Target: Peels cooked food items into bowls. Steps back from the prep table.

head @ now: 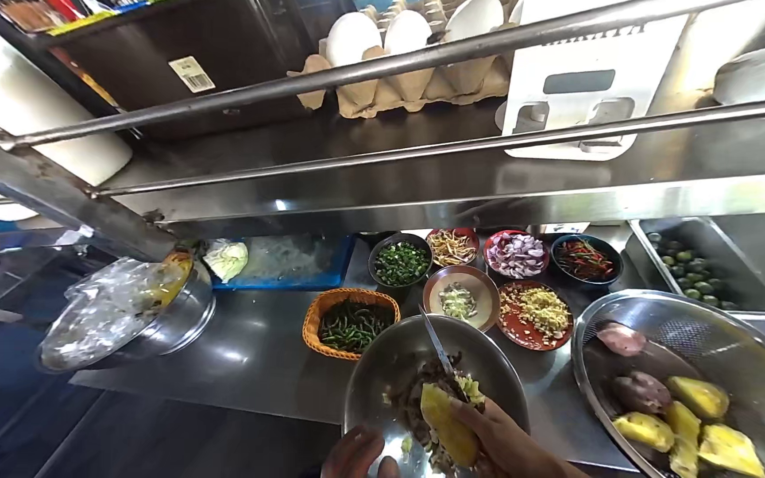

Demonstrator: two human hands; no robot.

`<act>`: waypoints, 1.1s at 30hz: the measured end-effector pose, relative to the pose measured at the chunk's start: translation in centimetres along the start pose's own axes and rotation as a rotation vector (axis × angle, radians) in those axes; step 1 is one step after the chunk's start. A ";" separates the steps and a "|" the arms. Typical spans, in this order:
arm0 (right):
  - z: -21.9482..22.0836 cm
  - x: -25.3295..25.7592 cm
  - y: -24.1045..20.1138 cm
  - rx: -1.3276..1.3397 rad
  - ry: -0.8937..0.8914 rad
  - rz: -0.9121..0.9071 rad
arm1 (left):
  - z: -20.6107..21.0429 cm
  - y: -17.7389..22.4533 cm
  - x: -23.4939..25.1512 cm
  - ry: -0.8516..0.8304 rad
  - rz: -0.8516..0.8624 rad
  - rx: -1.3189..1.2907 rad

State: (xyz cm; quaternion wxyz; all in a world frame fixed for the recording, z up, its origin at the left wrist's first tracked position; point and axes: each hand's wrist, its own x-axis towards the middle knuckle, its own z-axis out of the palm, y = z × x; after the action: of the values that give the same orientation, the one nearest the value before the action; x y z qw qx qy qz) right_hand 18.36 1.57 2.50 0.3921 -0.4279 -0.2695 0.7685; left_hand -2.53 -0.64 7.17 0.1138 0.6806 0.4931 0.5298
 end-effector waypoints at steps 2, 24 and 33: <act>0.0 0.1 -0.1 -0.011 0.004 0.000 | 0.4 -0.3 0.2 0.013 -0.023 0.005; 1.8 -2.9 -3.2 -1.350 -0.103 -0.193 | 8.0 -1.9 -1.6 0.108 -1.152 -0.979; 0.4 -0.6 -1.9 -1.064 -0.034 -0.259 | 8.2 -0.9 -1.0 0.119 -1.225 -0.873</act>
State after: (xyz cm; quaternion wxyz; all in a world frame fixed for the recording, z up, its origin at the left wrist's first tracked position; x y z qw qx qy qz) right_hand 18.91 2.12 4.36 0.2083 -0.5179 -0.6778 0.4786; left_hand 3.85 1.96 2.59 0.6205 0.1483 0.5339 0.5549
